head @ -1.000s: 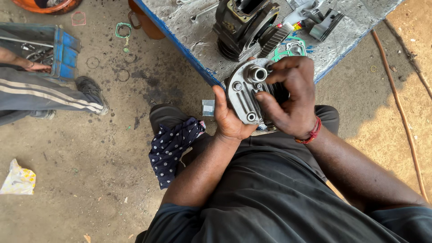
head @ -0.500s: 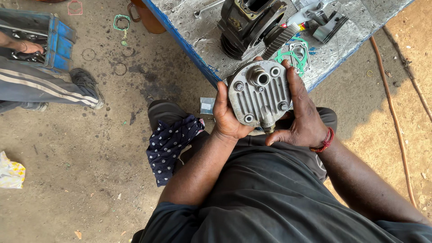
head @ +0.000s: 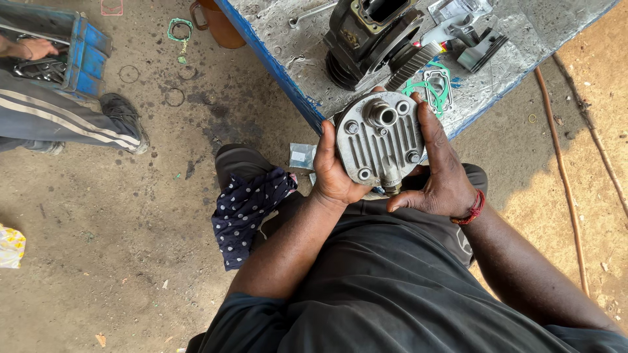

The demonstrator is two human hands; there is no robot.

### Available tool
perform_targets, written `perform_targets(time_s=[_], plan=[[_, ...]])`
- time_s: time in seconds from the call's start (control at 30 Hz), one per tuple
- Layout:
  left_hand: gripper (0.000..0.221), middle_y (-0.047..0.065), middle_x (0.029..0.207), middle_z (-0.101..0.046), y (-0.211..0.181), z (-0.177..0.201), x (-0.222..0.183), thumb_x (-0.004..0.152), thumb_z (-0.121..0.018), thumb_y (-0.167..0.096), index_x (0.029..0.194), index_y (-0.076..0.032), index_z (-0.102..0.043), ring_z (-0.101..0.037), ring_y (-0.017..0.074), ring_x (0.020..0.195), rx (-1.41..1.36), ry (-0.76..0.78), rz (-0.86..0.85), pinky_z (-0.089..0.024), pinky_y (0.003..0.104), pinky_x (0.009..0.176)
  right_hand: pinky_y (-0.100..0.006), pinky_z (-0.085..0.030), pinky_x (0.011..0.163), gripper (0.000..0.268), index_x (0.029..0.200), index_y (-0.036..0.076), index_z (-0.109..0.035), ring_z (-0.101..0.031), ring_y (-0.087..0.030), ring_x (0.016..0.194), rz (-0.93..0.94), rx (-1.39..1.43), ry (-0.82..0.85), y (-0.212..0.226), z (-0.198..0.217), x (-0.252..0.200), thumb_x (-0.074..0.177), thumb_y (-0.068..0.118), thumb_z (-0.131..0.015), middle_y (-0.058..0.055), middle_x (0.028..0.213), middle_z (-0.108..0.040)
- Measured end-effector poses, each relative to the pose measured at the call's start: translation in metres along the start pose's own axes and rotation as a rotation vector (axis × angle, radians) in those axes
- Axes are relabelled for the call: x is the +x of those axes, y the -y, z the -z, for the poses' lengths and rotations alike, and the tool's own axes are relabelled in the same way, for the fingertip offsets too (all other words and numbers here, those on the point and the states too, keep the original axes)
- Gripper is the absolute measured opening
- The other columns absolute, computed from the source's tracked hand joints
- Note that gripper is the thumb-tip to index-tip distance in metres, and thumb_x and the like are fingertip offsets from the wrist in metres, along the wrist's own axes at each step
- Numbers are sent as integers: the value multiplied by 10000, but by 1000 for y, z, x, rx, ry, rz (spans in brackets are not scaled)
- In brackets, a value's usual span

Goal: The person cleans a metal engine casing with a cloth, places a gasket onto the surface, and then inserts bolts into the casing using a wrench. The person handles the casing and gasket directly and uses a wrench to tighten the bolts.

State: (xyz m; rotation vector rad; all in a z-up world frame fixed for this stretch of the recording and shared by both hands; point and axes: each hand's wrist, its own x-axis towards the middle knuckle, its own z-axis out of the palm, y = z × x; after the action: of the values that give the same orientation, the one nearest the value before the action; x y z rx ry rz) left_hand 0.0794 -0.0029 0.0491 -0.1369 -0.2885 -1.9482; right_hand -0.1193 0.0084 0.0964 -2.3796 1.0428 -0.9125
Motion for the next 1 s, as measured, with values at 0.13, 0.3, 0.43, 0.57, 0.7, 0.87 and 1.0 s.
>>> perform_targets(time_s=[0.13, 0.3, 0.43, 0.57, 0.7, 0.87, 1.0], plan=[[916, 150, 1596, -473, -3, 3, -1, 1040, -490, -688, 1675, -55, -301, -488, 287, 1454, -26, -16, -3, -402, 486, 1235, -504, -270, 1347, 1505, 1685, 99, -43, -207, -399, 1647, 12, -8, 27, 2, -1, 5, 550, 710, -820, -222, 1755, -138], [886, 142, 1594, -473, -9, 11, -3, 1043, -480, -686, 1666, -78, -318, -489, 296, 1447, -87, -7, -26, -399, 509, 1225, -509, -258, 1332, 1492, 1683, 104, -41, -217, -396, 1632, 19, -30, 70, 2, -4, 15, 558, 722, -802, -219, 1747, -144], [883, 141, 1592, -480, -19, 26, -11, 1036, -459, -693, 1658, -80, -338, -488, 306, 1456, -124, -71, -87, -404, 529, 1225, -517, -287, 1320, 1460, 1685, 135, -48, -263, -394, 1603, 102, -68, 126, 4, -8, 40, 550, 739, -739, -198, 1733, -173], [840, 174, 1554, -495, -42, 51, -20, 1029, -433, -714, 1606, -107, -376, -535, 404, 1386, -243, 51, -101, -455, 763, 1033, -437, -490, 1169, 1018, 1587, 102, -346, -536, -326, 1406, 204, -87, 78, 13, 15, 115, 815, 639, -737, -171, 1601, -441], [835, 178, 1530, -519, -73, 77, -28, 1012, -465, -712, 1607, -129, -394, -577, 418, 1332, -222, 41, -173, -463, 806, 992, -390, -580, 971, 318, 1227, 45, -697, -742, -297, 1127, 204, -355, 143, -1, 4, 229, 1053, 304, -757, -120, 1222, -737], [844, 177, 1495, -552, -104, 89, -29, 1004, -527, -682, 1600, -97, -406, -614, 419, 1287, -234, 73, -237, -487, 779, 991, -493, -556, 849, 264, 1116, 191, -754, -711, -371, 1006, -39, -862, 525, -83, -100, 361, 859, 134, -740, -128, 1097, -751], [835, 185, 1482, -558, -124, 90, -32, 1011, -556, -665, 1602, -94, -406, -631, 409, 1265, -238, 95, -279, -498, 775, 991, -482, -598, 850, 273, 1014, 144, -814, -711, -350, 1083, -352, -1152, 916, -141, -143, 403, 763, 60, -745, -135, 1124, -741]])
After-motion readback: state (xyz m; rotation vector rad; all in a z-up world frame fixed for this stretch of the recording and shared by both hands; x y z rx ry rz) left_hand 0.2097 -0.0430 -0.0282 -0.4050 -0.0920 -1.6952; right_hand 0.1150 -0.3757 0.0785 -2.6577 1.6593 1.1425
